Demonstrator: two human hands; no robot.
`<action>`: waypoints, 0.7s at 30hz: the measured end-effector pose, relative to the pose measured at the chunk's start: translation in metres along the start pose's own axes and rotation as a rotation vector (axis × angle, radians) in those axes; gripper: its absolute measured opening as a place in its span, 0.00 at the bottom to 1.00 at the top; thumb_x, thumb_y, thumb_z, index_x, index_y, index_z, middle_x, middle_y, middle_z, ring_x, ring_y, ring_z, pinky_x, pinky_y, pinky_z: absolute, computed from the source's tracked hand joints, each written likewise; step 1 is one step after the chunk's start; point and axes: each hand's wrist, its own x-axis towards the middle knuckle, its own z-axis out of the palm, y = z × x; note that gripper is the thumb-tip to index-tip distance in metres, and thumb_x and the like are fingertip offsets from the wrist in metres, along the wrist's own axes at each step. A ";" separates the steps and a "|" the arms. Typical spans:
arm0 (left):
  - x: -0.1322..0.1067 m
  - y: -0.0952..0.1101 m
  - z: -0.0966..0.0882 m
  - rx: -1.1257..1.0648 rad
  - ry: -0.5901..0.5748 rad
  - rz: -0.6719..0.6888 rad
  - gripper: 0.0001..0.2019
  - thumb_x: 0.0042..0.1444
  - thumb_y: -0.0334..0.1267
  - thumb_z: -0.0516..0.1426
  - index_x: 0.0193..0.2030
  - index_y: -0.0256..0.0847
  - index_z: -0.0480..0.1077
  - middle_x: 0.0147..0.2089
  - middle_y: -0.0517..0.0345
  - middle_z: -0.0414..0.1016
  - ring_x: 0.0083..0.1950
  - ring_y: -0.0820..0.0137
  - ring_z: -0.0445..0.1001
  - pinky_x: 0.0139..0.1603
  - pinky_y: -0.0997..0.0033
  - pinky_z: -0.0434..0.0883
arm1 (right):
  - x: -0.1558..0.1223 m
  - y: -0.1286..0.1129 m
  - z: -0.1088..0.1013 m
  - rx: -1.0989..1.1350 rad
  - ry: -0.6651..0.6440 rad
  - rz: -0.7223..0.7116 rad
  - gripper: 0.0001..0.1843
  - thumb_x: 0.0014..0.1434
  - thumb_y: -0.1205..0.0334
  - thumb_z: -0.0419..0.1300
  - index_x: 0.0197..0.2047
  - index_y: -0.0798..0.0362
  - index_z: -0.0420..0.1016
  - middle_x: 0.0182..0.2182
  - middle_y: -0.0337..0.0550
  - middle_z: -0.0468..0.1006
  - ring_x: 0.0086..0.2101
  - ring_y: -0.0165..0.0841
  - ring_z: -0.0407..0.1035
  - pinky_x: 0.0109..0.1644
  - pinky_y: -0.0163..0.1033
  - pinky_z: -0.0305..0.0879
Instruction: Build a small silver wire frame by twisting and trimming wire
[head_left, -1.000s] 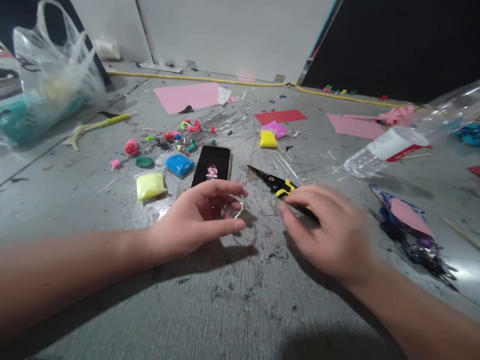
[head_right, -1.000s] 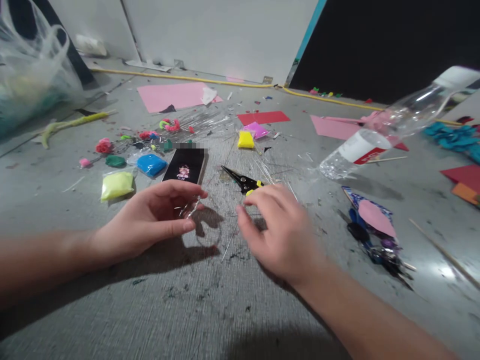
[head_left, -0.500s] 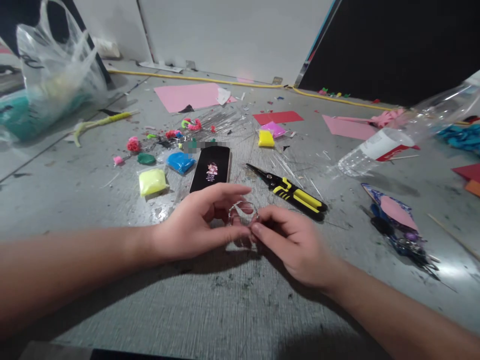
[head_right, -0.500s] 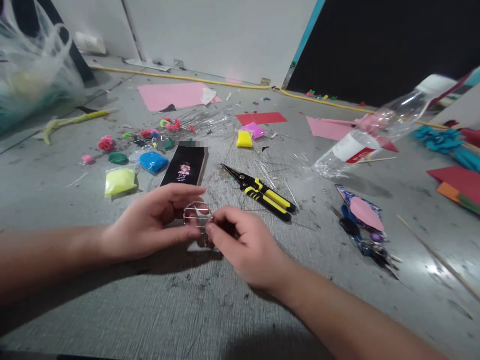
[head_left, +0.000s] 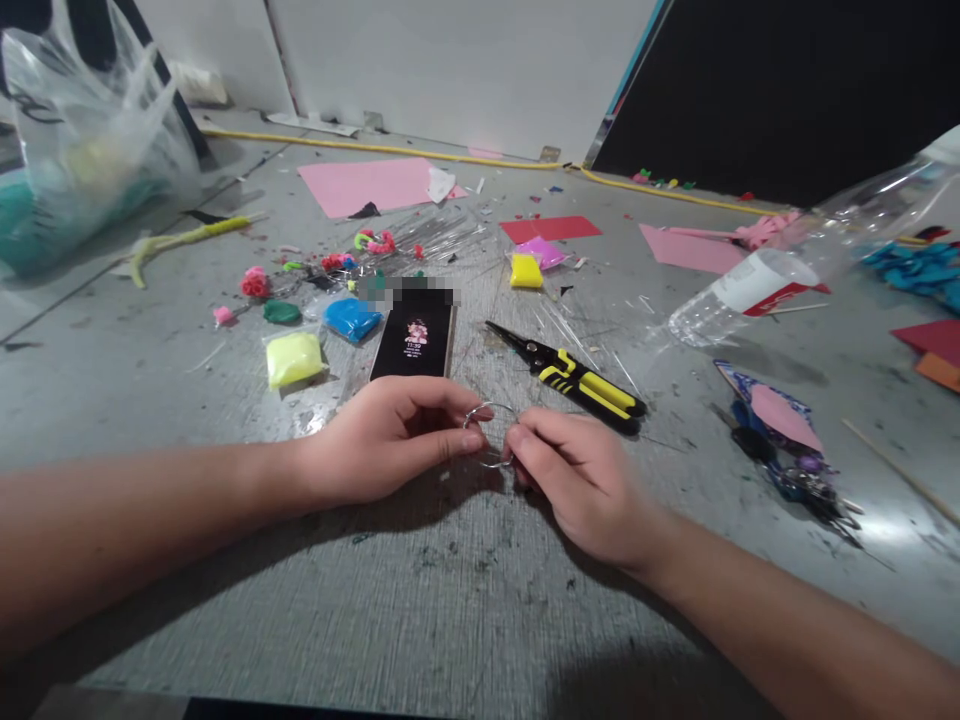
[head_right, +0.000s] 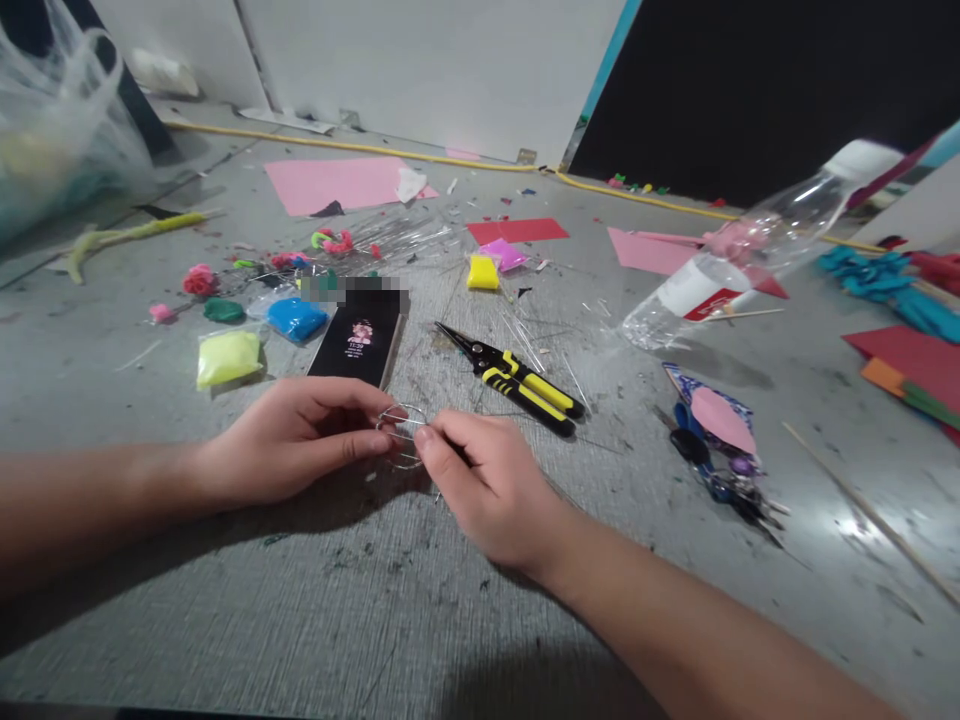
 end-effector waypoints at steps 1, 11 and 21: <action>0.000 0.000 0.000 0.020 -0.003 0.016 0.04 0.57 0.32 0.64 0.40 0.37 0.78 0.31 0.59 0.80 0.31 0.74 0.77 0.32 0.78 0.72 | 0.001 0.000 0.000 -0.015 0.004 -0.005 0.22 0.70 0.55 0.50 0.24 0.51 0.63 0.19 0.34 0.63 0.22 0.27 0.59 0.28 0.38 0.54; 0.000 0.000 -0.004 0.073 -0.110 0.049 0.02 0.61 0.33 0.61 0.39 0.36 0.74 0.31 0.60 0.76 0.31 0.76 0.73 0.31 0.78 0.71 | 0.000 0.002 -0.005 -0.164 -0.051 -0.135 0.20 0.71 0.59 0.50 0.25 0.51 0.62 0.21 0.34 0.64 0.24 0.27 0.61 0.29 0.36 0.56; 0.003 -0.004 -0.003 -0.056 0.001 -0.138 0.06 0.58 0.34 0.61 0.40 0.35 0.71 0.31 0.61 0.76 0.29 0.77 0.73 0.31 0.78 0.71 | 0.018 0.028 -0.050 -0.686 -0.043 -0.138 0.12 0.65 0.66 0.53 0.43 0.57 0.78 0.40 0.51 0.79 0.40 0.41 0.74 0.45 0.46 0.69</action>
